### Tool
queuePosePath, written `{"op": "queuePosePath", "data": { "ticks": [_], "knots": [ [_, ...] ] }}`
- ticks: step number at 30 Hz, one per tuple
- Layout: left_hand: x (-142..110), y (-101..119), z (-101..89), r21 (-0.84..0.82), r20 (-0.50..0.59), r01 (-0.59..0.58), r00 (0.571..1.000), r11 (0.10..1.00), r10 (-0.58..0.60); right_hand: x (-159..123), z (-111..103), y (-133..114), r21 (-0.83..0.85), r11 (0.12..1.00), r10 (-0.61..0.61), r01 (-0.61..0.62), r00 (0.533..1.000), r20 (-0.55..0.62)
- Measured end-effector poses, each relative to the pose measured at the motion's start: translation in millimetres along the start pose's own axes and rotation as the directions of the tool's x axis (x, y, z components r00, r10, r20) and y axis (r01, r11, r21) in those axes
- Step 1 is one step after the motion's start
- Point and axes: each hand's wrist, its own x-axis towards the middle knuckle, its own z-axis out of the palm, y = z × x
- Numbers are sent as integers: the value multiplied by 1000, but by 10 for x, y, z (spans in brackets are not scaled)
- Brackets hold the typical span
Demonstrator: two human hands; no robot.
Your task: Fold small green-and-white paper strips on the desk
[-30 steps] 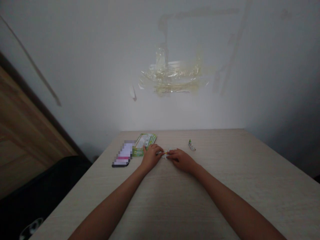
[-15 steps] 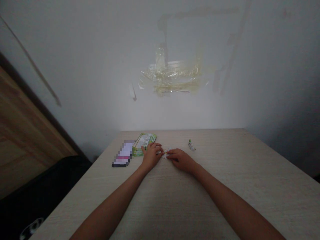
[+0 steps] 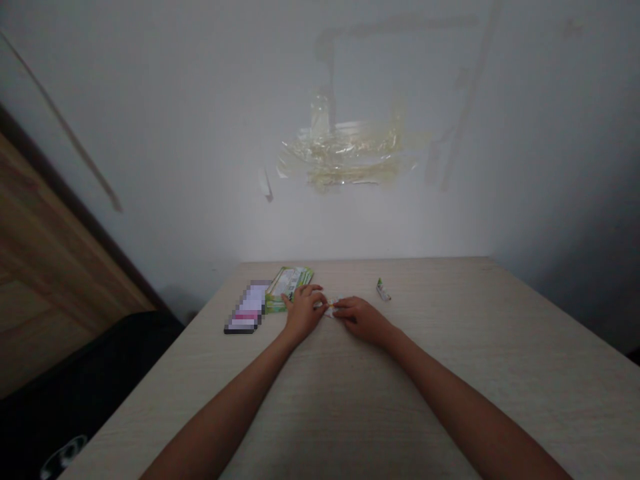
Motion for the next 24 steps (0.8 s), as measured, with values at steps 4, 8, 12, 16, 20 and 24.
{"op": "queuePosePath", "data": {
  "ticks": [4, 8, 12, 16, 20, 24],
  "knots": [
    [-2, 21, -5, 16, 21, 16, 1000, 1000, -16, 5, 6, -29, 9, 1000, 0, 0, 1000, -6],
    [6, 25, -1, 26, 37, 35, 999, 999, -36, 4, -11, -68, 42, 999, 32, -32, 999, -5],
    [12, 16, 15, 33, 42, 43, 998, 999, -45, 4, -40, -90, 46, 999, 15, -15, 1000, -4],
    [8, 11, 26, 34, 45, 41, 998, 999, -43, 1, -45, -95, 60, 998, -1, 1, 1000, 1],
    [6, 7, 28, 34, 53, 38, 998, 999, -40, 0, -39, -95, 43, 999, -22, 22, 1000, -11],
    [6, 6, 28, 42, 51, 31, 998, 999, -33, 1, -43, -96, 19, 998, -55, 56, 998, -16]
  ]
}}
